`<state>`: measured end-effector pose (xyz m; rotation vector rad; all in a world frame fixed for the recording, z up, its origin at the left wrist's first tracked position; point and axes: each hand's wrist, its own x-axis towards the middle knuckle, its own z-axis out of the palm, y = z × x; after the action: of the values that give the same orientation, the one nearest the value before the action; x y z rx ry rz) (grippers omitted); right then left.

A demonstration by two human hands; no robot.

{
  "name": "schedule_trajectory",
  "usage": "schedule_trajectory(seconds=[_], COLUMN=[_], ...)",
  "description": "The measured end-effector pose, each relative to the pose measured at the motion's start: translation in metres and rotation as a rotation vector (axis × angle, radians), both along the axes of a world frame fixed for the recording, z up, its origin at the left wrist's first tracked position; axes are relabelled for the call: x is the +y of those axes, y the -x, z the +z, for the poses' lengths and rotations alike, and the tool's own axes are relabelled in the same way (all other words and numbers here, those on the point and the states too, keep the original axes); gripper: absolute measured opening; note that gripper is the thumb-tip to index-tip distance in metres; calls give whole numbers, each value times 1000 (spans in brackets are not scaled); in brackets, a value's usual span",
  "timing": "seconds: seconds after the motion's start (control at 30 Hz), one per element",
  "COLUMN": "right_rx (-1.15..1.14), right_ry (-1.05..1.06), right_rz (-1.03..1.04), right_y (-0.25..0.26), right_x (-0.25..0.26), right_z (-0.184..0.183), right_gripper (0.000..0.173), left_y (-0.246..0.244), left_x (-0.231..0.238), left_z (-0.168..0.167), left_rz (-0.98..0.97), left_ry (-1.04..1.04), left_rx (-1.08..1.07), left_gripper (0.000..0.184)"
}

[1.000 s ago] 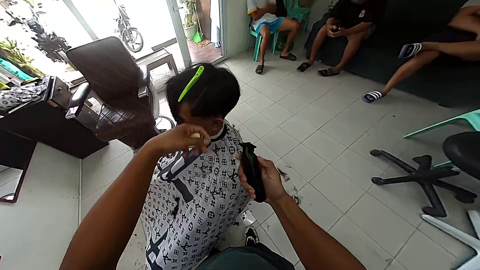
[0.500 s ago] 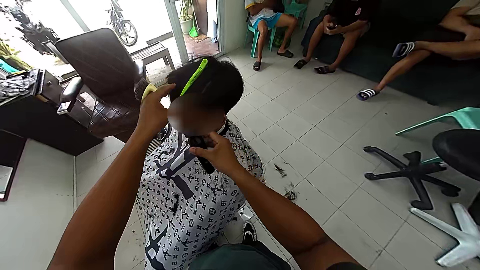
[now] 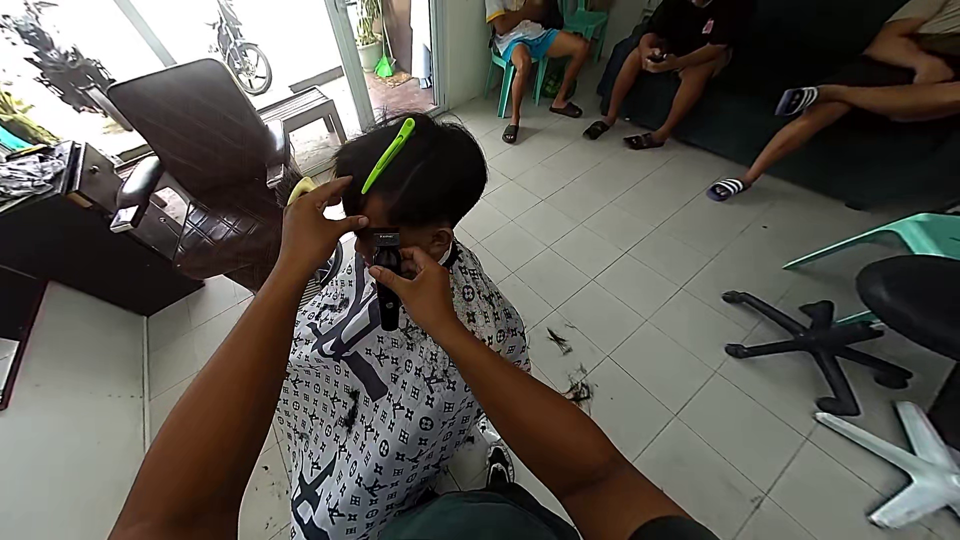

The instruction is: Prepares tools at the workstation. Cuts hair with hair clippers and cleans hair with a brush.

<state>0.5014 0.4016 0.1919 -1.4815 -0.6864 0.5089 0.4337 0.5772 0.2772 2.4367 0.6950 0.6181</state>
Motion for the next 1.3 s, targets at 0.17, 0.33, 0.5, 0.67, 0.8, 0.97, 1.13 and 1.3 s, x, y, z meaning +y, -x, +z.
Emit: schedule_trajectory(seconds=[0.17, 0.33, 0.5, 0.67, 0.8, 0.97, 1.13, 1.3], right_rx=[-13, -11, 4, 15, 8, 14, 7, -2], right_ry=[-23, -21, 5, 14, -32, -61, -21, -8], right_rz=[-27, -28, -24, -6, -22, -35, -34, -19], right_y=[0, -1, -2, -2, 1, 0, -2, -2], right_x=[1, 2, 3, 3, 1, 2, 4, 4], right_z=[-1, -1, 2, 3, 0, -1, 1, 1], right_gripper=[45, 45, 46, 43, 43, 44, 44, 45], left_y=[0, -1, -1, -2, -2, -2, -3, -3], left_x=[1, 0, 0, 3, 3, 3, 3, 0], left_z=[-1, 0, 0, -2, -2, -3, -3, 0], left_rz=[-12, -24, -24, -32, -34, -34, -28, -19], left_ry=[6, -2, -18, -13, -6, 6, 2, 2], left_rx=[-9, -11, -17, -23, -24, -30, -24, -21], left_gripper=[62, 61, 60, 61, 61, 61, 61, 60])
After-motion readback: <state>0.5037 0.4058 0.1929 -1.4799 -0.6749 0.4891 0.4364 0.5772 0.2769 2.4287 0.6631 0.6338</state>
